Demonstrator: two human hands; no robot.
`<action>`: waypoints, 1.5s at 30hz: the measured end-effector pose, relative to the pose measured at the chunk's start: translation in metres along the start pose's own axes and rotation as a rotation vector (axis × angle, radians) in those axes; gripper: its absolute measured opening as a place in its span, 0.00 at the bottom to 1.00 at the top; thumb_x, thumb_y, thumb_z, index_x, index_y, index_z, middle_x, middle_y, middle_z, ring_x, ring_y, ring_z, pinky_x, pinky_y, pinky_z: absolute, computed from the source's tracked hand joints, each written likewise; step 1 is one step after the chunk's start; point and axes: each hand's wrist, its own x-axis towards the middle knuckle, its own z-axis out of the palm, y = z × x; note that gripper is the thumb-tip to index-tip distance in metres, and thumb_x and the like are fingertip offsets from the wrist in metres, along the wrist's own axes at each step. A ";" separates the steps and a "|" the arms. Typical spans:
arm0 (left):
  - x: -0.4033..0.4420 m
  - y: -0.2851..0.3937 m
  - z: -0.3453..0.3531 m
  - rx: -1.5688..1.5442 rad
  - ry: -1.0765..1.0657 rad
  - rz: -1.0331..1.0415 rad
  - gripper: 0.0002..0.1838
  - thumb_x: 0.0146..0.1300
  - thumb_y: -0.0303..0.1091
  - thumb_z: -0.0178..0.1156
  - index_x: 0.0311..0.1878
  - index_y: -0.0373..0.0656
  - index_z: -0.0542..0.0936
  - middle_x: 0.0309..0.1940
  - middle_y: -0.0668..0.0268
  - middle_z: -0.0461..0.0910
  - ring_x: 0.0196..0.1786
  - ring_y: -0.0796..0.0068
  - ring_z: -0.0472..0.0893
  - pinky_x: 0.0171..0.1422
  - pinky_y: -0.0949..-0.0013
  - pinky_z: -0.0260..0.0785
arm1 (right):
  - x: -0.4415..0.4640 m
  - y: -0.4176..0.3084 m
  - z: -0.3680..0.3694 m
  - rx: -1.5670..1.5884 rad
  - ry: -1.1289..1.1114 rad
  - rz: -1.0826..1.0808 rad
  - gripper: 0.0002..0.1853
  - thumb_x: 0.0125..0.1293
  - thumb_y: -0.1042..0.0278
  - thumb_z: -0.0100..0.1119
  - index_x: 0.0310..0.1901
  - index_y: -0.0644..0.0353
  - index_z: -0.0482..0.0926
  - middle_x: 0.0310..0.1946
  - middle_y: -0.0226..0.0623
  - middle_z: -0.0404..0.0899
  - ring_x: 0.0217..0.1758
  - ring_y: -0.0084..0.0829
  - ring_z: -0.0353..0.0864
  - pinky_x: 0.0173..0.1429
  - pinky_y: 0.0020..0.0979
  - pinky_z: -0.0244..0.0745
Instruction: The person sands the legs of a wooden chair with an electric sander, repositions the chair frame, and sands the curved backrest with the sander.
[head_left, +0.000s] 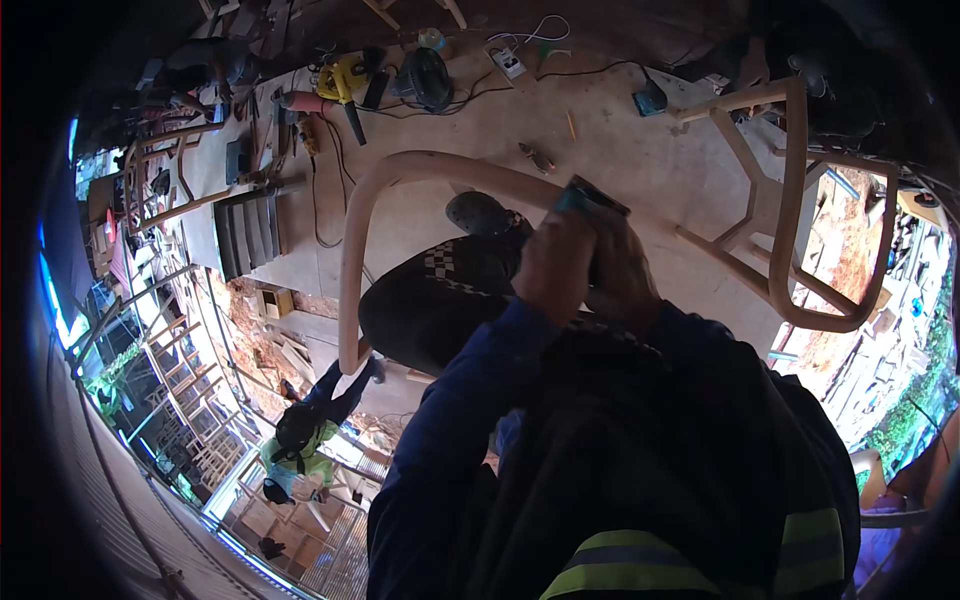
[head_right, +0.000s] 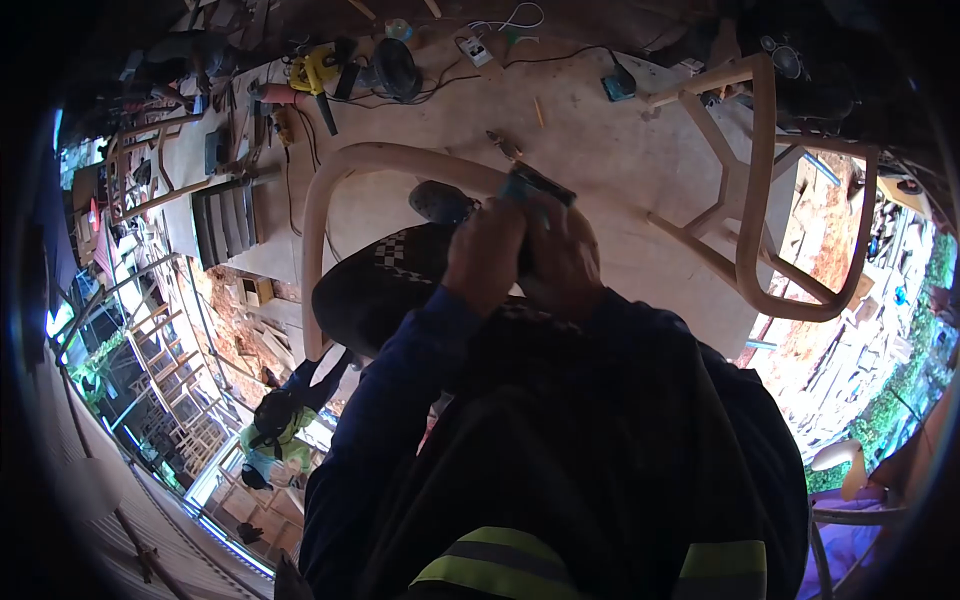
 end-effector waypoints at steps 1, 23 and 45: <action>0.003 0.013 0.006 -0.020 -0.035 -0.006 0.12 0.59 0.24 0.57 0.46 0.34 0.77 0.39 0.47 0.80 0.41 0.47 0.85 0.42 0.51 0.81 | -0.009 -0.001 -0.008 0.084 -0.052 0.105 0.45 0.53 0.59 0.75 0.71 0.63 0.64 0.65 0.53 0.69 0.60 0.60 0.79 0.54 0.54 0.81; -0.027 -0.263 -0.074 0.004 0.165 -0.233 0.17 0.53 0.25 0.63 0.47 0.35 0.74 0.39 0.44 0.83 0.47 0.39 0.83 0.50 0.46 0.78 | 0.191 -0.121 0.147 0.036 -0.257 -0.375 0.43 0.54 0.54 0.72 0.67 0.68 0.65 0.57 0.56 0.74 0.44 0.54 0.87 0.44 0.49 0.85; -0.068 -0.234 -0.040 -0.247 0.408 -0.438 0.11 0.65 0.24 0.55 0.49 0.33 0.70 0.40 0.43 0.83 0.44 0.41 0.86 0.46 0.46 0.80 | 0.182 -0.109 0.170 -0.118 -0.455 -0.578 0.37 0.56 0.59 0.69 0.66 0.63 0.66 0.60 0.45 0.73 0.42 0.47 0.89 0.41 0.44 0.86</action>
